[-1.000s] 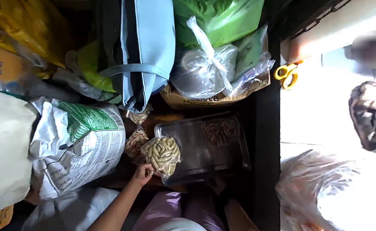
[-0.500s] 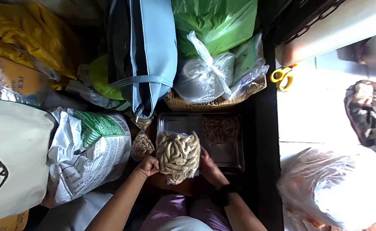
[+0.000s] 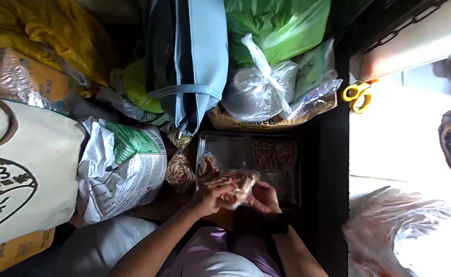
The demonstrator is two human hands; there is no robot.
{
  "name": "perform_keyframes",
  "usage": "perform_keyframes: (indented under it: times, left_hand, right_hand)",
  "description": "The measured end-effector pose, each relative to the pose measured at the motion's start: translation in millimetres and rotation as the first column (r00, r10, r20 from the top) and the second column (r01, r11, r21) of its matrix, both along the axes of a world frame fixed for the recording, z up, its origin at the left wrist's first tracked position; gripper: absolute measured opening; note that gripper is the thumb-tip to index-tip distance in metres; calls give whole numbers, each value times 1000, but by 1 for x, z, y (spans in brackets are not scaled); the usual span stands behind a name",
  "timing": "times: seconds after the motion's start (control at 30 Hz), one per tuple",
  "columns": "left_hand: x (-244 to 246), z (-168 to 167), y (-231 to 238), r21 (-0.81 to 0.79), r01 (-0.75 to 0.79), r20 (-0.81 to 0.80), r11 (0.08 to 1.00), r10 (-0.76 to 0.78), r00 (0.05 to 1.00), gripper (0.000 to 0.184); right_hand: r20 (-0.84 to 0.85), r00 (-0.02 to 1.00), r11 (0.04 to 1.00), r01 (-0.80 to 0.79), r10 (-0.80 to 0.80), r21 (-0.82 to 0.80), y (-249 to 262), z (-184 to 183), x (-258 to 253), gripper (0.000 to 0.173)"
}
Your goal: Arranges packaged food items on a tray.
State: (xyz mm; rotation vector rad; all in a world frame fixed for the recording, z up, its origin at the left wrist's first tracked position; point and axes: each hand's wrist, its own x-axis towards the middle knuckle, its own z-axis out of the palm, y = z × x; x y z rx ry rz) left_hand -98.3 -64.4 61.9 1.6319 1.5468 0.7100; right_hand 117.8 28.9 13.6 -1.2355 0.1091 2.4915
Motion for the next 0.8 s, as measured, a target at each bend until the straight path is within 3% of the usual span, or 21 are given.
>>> perform_keyframes:
  times: [0.03, 0.07, 0.1, 0.17, 0.2, 0.27, 0.3, 0.33, 0.4, 0.43, 0.5, 0.57, 0.67, 0.73, 0.8]
  left_hand:
    - [6, -3, -6, 158, 69, -41, 985, -64, 997, 34]
    - [12, -5, -12, 247, 140, -88, 959, -122, 989, 30]
    - [17, -5, -17, 258, 209, -131, 943, -181, 975, 31]
    - [18, 1, -26, 60, 278, -71, 959, -274, 959, 56]
    - [13, 2, -28, -74, 241, 24, 968, -240, 971, 78]
    - [9, -9, -31, -268, -14, 187, 963, 66, 980, 117]
    - [11, -15, -29, -397, -159, 264, 904, 279, 924, 116]
    - [17, -16, -24, -577, -261, 314, 774, 506, 803, 102]
    - [37, -14, -4, -843, -292, 312, 451, 854, 416, 55]
    - [44, -17, 7, -902, -230, 302, 367, 913, 274, 44]
    - [51, -22, 30, -901, -235, 331, 364, 928, 170, 34]
    - [63, -29, 61, -817, -355, 397, 455, 890, 225, 43]
    - [93, -36, 133, -681, -416, 479, 603, 796, 370, 48]
    - [110, -56, 176, -628, -393, 454, 672, 726, 516, 55]
    - [123, -90, 203, -635, -374, 283, 676, 654, 702, 65]
  right_hand:
    - [-105, 994, 1000, 16, -18, -25, -2, 3, 8, 69]
    - [-150, 989, 1000, -14, 14, -1, -5, 4, 13, 76]
    - [-127, 991, 998, -45, 51, 48, -10, 6, 16, 65]
    - [69, 994, 990, -93, 86, 107, -18, 10, 16, 33]
    - [170, 982, 988, -104, 84, 112, -20, 10, 17, 28]
    - [262, 964, 988, -80, 43, 132, -20, 9, 24, 27]
    - [257, 966, 987, -56, 16, 150, -20, 8, 28, 28]
    - [205, 979, 986, -22, -13, 165, -21, 10, 32, 30]
    - [73, 995, 985, 49, -62, 167, -21, 14, 36, 44]
    - [42, 996, 981, 65, -74, 185, -16, 18, 37, 51]
    - [210, 976, 922, -22, -64, 386, 6, 28, 38, 42]
    - [480, 859, 816, -143, -179, 560, 30, 30, 40, 26]
    - [676, 619, 643, -336, -401, 689, 66, 23, 53, 25]
    - [811, 371, 544, -606, -453, 581, 88, 15, 65, 38]
    - [932, 206, 482, -810, -299, 334, 106, 14, 62, 68]
